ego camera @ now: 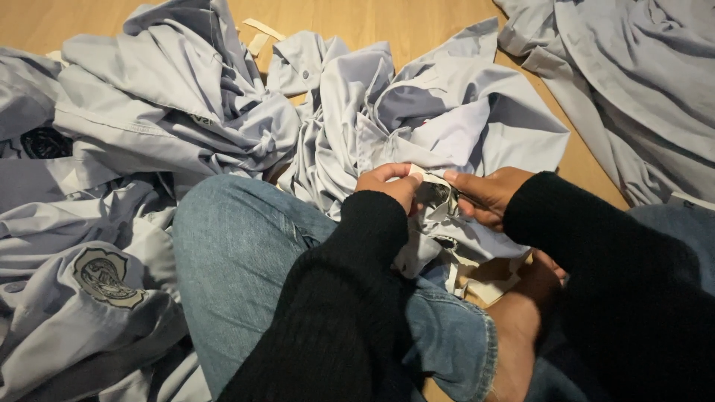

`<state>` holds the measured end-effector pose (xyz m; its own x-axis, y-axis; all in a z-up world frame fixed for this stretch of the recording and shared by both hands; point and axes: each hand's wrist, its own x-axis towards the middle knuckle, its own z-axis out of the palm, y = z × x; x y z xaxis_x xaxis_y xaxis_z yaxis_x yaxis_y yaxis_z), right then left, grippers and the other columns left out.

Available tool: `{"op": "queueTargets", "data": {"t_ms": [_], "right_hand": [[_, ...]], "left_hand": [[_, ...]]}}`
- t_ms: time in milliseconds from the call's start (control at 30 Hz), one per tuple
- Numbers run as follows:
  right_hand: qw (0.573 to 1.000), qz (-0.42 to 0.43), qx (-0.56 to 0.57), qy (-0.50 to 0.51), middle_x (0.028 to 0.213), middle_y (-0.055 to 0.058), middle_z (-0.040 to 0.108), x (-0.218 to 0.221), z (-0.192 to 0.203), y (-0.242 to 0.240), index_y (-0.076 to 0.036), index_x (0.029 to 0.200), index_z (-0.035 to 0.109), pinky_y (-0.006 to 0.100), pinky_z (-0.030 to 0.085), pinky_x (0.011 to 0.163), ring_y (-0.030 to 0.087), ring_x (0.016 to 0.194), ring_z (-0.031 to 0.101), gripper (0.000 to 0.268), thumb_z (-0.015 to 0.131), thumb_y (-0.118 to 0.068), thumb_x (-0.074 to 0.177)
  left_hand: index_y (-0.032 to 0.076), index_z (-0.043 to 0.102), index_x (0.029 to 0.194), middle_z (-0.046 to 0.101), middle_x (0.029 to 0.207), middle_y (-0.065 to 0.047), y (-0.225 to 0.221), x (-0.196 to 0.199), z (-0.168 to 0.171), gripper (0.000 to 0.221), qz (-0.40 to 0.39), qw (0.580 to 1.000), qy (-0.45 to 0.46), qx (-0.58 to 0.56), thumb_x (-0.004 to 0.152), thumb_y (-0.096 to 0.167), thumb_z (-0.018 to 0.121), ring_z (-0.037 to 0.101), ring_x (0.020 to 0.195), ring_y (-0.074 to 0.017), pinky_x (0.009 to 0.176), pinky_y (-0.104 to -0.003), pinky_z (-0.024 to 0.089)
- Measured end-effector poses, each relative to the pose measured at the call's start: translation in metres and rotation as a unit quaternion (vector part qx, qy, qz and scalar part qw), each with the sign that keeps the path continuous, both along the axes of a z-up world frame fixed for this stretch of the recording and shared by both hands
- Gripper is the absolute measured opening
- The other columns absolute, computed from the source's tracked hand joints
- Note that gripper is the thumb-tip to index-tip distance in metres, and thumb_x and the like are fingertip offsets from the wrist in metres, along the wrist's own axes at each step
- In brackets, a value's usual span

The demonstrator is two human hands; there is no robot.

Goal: Trimming loose threads from a pile of light blue shirts using scissors as part of a quality control process.

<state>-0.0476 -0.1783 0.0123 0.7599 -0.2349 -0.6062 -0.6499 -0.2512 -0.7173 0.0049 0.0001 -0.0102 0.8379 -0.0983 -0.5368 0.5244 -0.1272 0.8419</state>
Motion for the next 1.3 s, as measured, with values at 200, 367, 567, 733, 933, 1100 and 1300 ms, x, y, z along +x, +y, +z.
{"op": "queueTargets", "data": {"t_ms": [200,367,567,733,933,1100,1300], "right_hand": [[1.000,-0.025,0.015,0.007,0.042,0.009,0.033,-0.003,0.008,0.007,0.002,0.070,0.064,0.030,0.024,0.035,0.017,0.034,0.030,0.062,0.071,-0.056,0.092],[0.999,-0.038,0.031,-0.003,0.040,0.010,0.033,-0.005,0.000,0.009,0.002,0.068,0.063,0.030,0.022,0.034,0.019,0.032,0.029,0.062,0.073,-0.054,0.092],[0.999,-0.035,0.030,0.013,0.041,0.011,0.034,-0.007,-0.001,0.007,0.002,0.071,0.064,0.031,0.023,0.034,0.020,0.032,0.032,0.063,0.072,-0.057,0.092],[0.999,-0.031,0.031,0.025,0.043,0.010,0.034,-0.007,0.010,0.007,0.002,0.074,0.064,0.030,0.022,0.034,0.018,0.033,0.032,0.065,0.066,-0.060,0.095],[0.999,-0.004,-0.026,0.043,0.049,0.012,0.039,-0.009,0.037,-0.001,0.008,0.082,0.072,0.033,0.026,0.038,0.021,0.038,0.037,0.070,0.066,-0.061,0.093],[0.987,0.006,-0.158,0.037,0.052,0.016,0.052,-0.006,0.057,0.000,-0.001,0.082,0.083,0.036,0.039,0.048,0.027,0.047,0.050,0.076,0.065,-0.075,0.086],[0.950,0.046,-0.297,0.081,0.072,0.008,0.077,0.002,0.071,0.021,-0.018,0.089,0.085,0.035,0.052,0.082,0.028,0.078,0.076,0.084,0.042,-0.090,0.083]], "left_hand": [[0.015,0.080,0.103,0.068,0.065,-0.014,0.000,-0.003,0.003,0.021,0.009,1.000,0.006,-0.002,0.082,0.018,0.079,0.071,0.057,-0.0188,0.055,-0.028,0.061],[0.013,0.080,0.109,0.071,0.073,-0.017,0.005,-0.005,0.012,0.025,0.005,1.000,0.010,-0.003,0.084,0.014,0.079,0.071,0.062,-0.0189,0.056,-0.028,0.061],[0.013,0.078,0.109,0.070,0.073,-0.018,0.002,-0.004,0.003,0.025,0.009,1.000,0.007,-0.014,0.083,0.013,0.078,0.071,0.061,-0.0213,0.055,-0.029,0.062],[0.010,0.076,0.114,0.072,0.083,-0.019,-0.001,-0.009,0.011,0.034,0.011,1.000,0.019,-0.006,0.080,0.011,0.077,0.072,0.066,-0.0225,0.060,-0.032,0.063],[0.015,0.075,0.113,0.077,0.096,-0.011,-0.015,-0.021,0.031,0.040,-0.014,0.998,0.042,0.055,0.073,0.019,0.076,0.077,0.091,-0.0241,0.079,-0.035,0.063],[0.020,0.055,0.120,0.065,0.083,-0.016,-0.049,-0.028,0.022,0.048,0.113,0.984,0.096,-0.096,0.076,0.003,0.061,0.070,0.059,-0.0265,0.049,-0.035,0.063],[0.035,0.048,0.120,0.060,0.125,-0.003,-0.052,-0.067,0.071,0.041,0.068,0.990,0.116,-0.047,0.087,0.017,0.064,0.068,0.116,-0.0252,0.098,-0.037,0.060]]}}
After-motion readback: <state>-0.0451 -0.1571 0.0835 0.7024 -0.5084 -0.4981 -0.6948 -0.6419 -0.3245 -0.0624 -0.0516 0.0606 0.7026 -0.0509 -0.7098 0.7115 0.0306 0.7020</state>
